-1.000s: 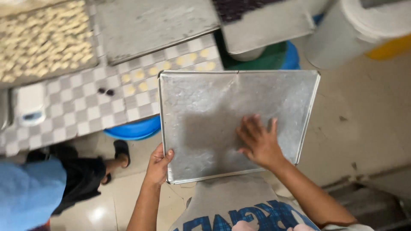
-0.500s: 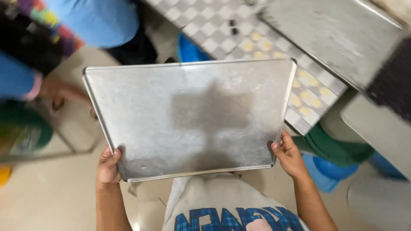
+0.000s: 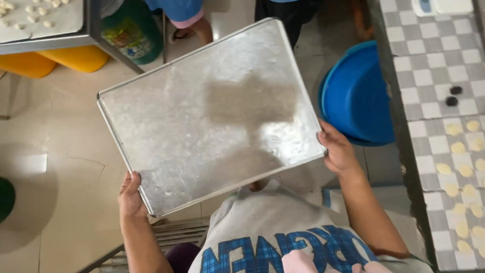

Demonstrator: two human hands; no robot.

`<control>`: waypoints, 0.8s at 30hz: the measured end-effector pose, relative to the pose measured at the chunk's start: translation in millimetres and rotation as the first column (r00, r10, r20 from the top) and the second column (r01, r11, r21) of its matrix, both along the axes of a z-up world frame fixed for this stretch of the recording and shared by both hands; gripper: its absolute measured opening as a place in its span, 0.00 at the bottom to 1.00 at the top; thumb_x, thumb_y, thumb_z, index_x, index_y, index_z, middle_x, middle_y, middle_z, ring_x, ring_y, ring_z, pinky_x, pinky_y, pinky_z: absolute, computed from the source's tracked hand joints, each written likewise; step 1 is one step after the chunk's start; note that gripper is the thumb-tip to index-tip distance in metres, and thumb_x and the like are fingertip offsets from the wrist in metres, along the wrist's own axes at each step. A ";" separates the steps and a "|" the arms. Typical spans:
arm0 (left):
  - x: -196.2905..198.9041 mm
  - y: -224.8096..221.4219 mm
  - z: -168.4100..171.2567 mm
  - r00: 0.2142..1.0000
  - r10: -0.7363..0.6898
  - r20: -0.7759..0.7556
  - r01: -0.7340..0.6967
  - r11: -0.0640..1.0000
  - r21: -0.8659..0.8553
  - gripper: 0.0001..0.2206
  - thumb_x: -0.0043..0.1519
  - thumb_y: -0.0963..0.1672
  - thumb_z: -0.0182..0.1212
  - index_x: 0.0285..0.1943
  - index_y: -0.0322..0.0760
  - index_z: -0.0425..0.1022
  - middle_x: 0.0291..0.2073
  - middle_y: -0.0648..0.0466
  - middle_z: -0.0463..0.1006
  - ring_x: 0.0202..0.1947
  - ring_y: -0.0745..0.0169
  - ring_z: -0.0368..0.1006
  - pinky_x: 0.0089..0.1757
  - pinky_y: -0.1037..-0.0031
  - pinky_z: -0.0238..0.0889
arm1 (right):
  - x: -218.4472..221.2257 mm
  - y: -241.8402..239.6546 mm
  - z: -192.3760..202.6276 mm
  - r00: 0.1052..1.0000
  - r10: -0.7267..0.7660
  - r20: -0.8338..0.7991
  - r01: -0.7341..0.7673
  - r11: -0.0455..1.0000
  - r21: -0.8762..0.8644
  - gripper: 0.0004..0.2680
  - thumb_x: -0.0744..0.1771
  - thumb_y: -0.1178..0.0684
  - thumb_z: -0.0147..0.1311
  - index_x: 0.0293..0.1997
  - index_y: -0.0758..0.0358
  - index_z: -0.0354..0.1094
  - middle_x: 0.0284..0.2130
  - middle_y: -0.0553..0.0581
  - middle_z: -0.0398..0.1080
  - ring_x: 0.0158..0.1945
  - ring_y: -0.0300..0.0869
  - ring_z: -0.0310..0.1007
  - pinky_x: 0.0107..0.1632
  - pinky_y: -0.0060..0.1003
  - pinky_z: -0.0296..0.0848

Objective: Placing small portions of dark filling onto circular dough pieces arranged on a checkered work surface in a bakery.

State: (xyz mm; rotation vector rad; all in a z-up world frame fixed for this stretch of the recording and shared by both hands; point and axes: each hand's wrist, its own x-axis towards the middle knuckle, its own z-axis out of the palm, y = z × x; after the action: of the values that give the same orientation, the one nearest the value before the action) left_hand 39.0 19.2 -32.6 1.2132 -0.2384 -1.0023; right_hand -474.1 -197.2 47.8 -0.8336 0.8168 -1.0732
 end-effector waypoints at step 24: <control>-10.9 37.6 95.5 0.727 0.685 0.055 -0.687 0.726 0.036 0.16 0.58 0.39 0.51 0.56 0.38 0.67 0.46 0.48 0.76 0.45 0.54 0.76 0.46 0.56 0.74 | 31.4 -78.4 -60.7 0.934 0.262 -0.242 -0.118 0.868 0.483 0.10 0.67 0.54 0.43 0.52 0.62 0.60 0.44 0.63 0.69 0.43 0.49 0.72 0.40 0.37 0.72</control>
State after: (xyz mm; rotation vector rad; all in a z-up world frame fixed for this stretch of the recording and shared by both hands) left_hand 28.1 56.8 62.9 1.2283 0.2157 -0.3262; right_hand -442.8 -275.6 -12.8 -0.6566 1.1657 -0.5388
